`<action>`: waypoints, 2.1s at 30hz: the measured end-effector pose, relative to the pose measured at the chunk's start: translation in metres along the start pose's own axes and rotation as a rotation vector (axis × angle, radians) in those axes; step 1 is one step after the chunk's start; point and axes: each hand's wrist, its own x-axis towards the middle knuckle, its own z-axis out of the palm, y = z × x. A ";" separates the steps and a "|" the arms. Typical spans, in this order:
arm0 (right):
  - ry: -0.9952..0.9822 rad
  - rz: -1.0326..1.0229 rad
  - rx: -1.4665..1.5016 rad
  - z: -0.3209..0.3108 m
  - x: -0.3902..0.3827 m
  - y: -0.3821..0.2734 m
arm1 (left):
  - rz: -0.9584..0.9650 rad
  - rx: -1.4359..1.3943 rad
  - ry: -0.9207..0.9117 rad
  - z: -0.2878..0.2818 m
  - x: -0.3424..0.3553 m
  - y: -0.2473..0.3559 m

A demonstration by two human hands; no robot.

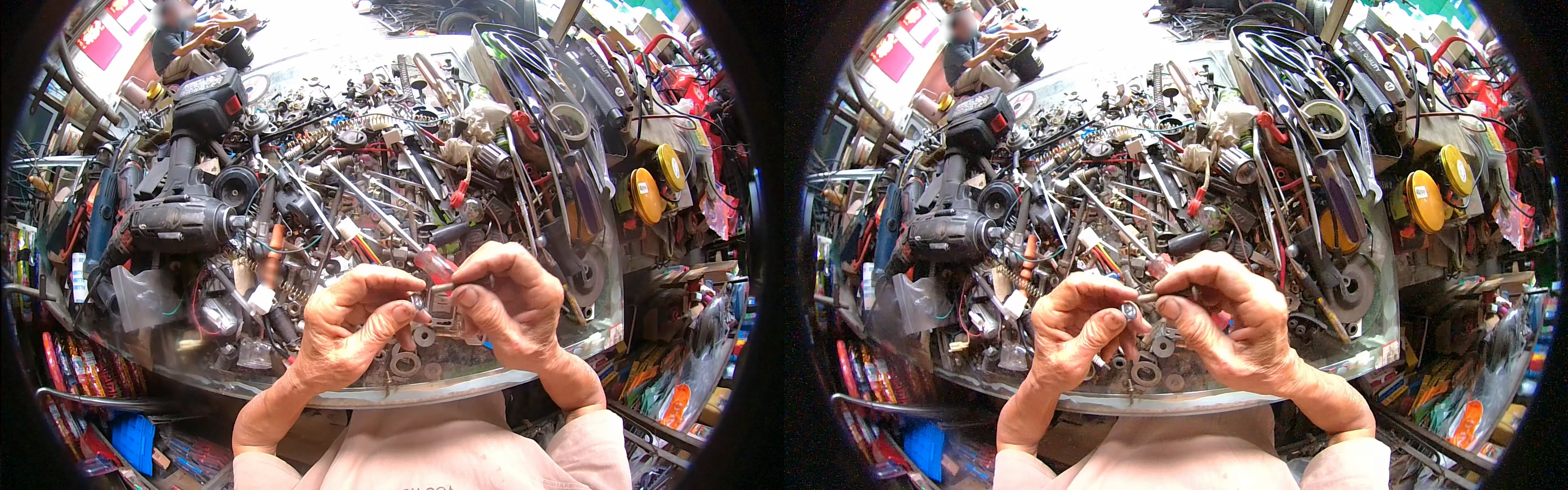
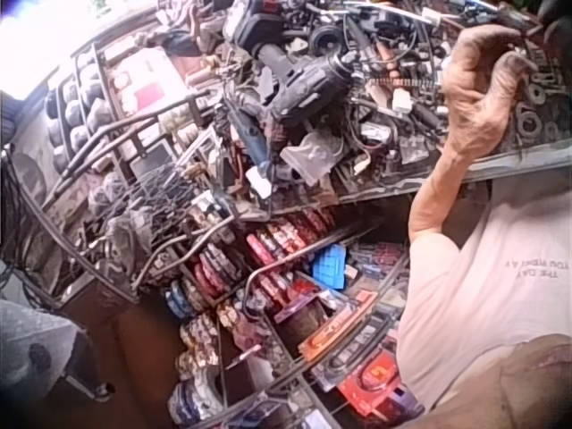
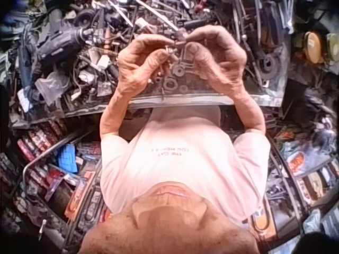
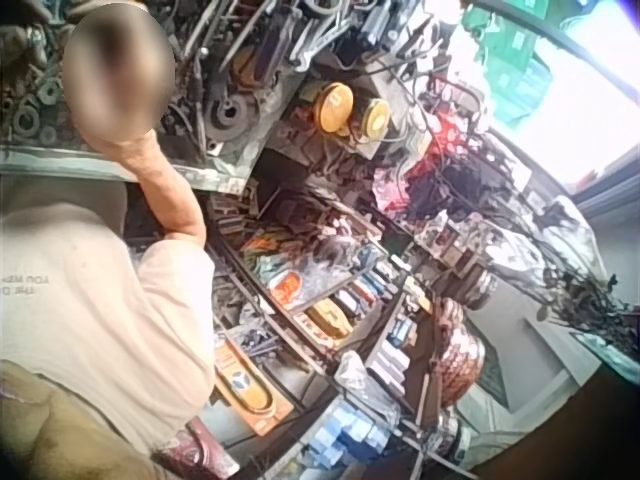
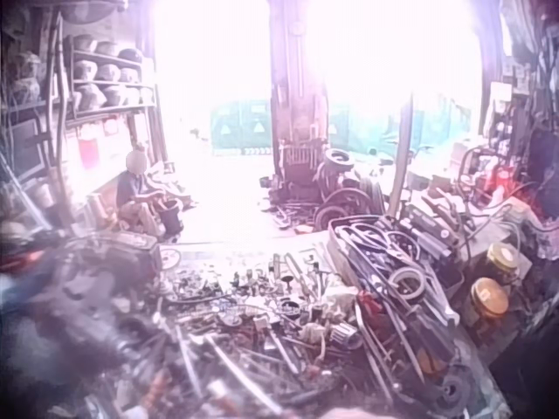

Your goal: The person uses a screwdriver to manipulate a small mechanical component over a cluttered workbench. They repeatedly adjust the screwdriver's position and the component's orientation, appearing to tighten or loosen a screw. The workspace is filled with various tools and parts, and another person is visible in the background.

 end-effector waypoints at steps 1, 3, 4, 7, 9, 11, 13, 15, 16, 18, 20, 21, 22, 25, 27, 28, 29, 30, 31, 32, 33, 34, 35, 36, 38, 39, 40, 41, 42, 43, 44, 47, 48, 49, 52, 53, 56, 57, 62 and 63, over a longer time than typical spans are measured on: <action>0.027 -0.005 -0.008 -0.001 0.000 -0.001 | 0.002 0.003 0.007 0.000 0.001 0.000; 0.096 -0.007 0.026 0.000 0.000 -0.004 | -0.023 -0.027 -0.012 -0.003 0.001 0.001; 0.091 -0.013 -0.019 -0.001 0.000 -0.004 | -0.035 -0.042 -0.020 -0.004 0.001 0.002; 0.082 -0.079 -0.125 -0.002 0.000 -0.002 | -0.041 -0.056 -0.020 -0.005 0.002 0.001; 0.044 -0.202 -0.193 -0.001 0.001 0.003 | -0.038 -0.048 -0.023 -0.006 0.001 0.000; -0.007 -0.252 -0.292 -0.002 0.003 0.004 | -0.025 -0.020 -0.027 -0.008 -0.001 -0.002; -0.019 -0.291 -0.318 -0.001 0.004 0.005 | -0.025 -0.014 -0.025 -0.007 -0.001 -0.001; -0.037 -0.290 -0.347 -0.001 0.004 0.004 | -0.033 -0.030 -0.025 -0.007 -0.001 0.000; -0.050 -0.271 -0.364 -0.002 0.004 0.002 | -0.041 -0.049 -0.025 -0.007 -0.001 0.000; -0.058 -0.265 -0.387 -0.002 0.003 0.001 | -0.060 -0.070 -0.029 -0.009 0.000 0.001; -0.048 -0.292 -0.402 -0.001 0.004 0.002 | -0.081 -0.074 -0.036 -0.011 0.000 0.002; -0.052 -0.305 -0.415 -0.001 0.004 0.002 | -0.077 -0.080 -0.032 -0.010 0.000 0.002; -0.056 -0.317 -0.428 -0.001 0.004 0.003 | -0.072 -0.086 -0.028 -0.009 0.000 0.002; -0.064 -0.337 -0.460 -0.001 0.004 0.004 | -0.075 -0.091 -0.034 -0.010 0.000 0.002; -0.068 -0.338 -0.481 -0.001 0.004 0.004 | -0.078 -0.089 -0.033 -0.010 0.000 0.001; -0.069 -0.336 -0.492 -0.001 0.004 0.003 | -0.077 -0.088 -0.028 -0.010 0.000 0.001; -0.071 -0.333 -0.503 -0.001 0.004 0.002 | -0.076 -0.086 -0.023 -0.009 0.000 0.001; -0.062 -0.358 -0.494 -0.001 0.004 0.003 | -0.087 -0.075 -0.022 -0.009 0.000 0.001; -0.053 -0.382 -0.484 0.000 0.005 0.005 | -0.098 -0.064 -0.021 -0.010 0.000 0.002; -0.045 -0.407 -0.475 0.000 0.005 0.007 | -0.110 -0.053 -0.021 -0.010 0.000 0.002; -0.045 -0.424 -0.471 0.000 0.006 0.008 | -0.124 -0.065 -0.017 -0.010 0.000 0.003; -0.045 -0.441 -0.466 0.001 0.006 0.008 | -0.138 -0.077 -0.013 -0.009 0.000 0.003; -0.045 -0.458 -0.462 0.001 0.006 0.009 | -0.153 -0.089 -0.009 -0.009 0.000 0.004; -0.046 -0.470 -0.466 0.001 0.006 0.009 | -0.148 -0.087 -0.010 -0.009 0.000 0.004; -0.048 -0.493 -0.475 0.002 0.007 0.008 | -0.139 -0.084 -0.014 -0.009 0.000 0.004; -0.047 -0.494 -0.492 0.002 0.007 0.008 | -0.141 -0.079 -0.013 -0.009 0.000 0.004; -0.046 -0.494 -0.509 0.002 0.007 0.007 | -0.143 -0.075 -0.012 -0.009 0.000 0.004; -0.045 -0.495 -0.526 0.002 0.007 0.007 | -0.146 -0.070 -0.012 -0.009 0.000 0.005; -0.047 -0.483 -0.528 0.002 0.007 0.007 | -0.143 -0.057 -0.017 -0.010 0.000 0.005; -0.049 -0.471 -0.529 0.002 0.006 0.008 | -0.141 -0.043 -0.023 -0.010 0.000 0.005; -0.051 -0.459 -0.531 0.001 0.006 0.008 | -0.139 -0.029 -0.029 -0.011 0.000 0.005; -0.082 -0.436 -0.579 0.000 0.005 0.005 | -0.104 -0.073 -0.040 -0.011 0.000 0.002; -0.085 -0.427 -0.578 -0.001 0.005 0.004 | -0.108 -0.079 -0.042 -0.011 0.000 0.003; -0.088 -0.418 -0.577 -0.001 0.006 0.003 | -0.112 -0.084 -0.043 -0.010 0.000 0.004; -0.069 -0.422 -0.565 0.000 0.006 0.004 | -0.122 -0.111 -0.042 -0.010 0.001 0.005; -0.058 -0.428 -0.559 0.001 0.006 0.005 | -0.125 -0.122 -0.041 -0.010 0.001 0.004; -0.061 -0.440 -0.572 0.000 0.006 0.004 | -0.097 -0.098 -0.039 -0.008 0.001 0.004; -0.079 -0.449 -0.583 0.000 0.006 0.004 | -0.094 -0.094 -0.052 -0.009 0.001 0.003; -0.138 -0.485 -0.634 -0.004 0.007 0.005 | -0.039 -0.072 -0.079 -0.011 -0.001 -0.002; -0.149 -0.481 -0.641 -0.004 0.006 0.006 | -0.034 -0.050 -0.084 -0.011 0.000 -0.002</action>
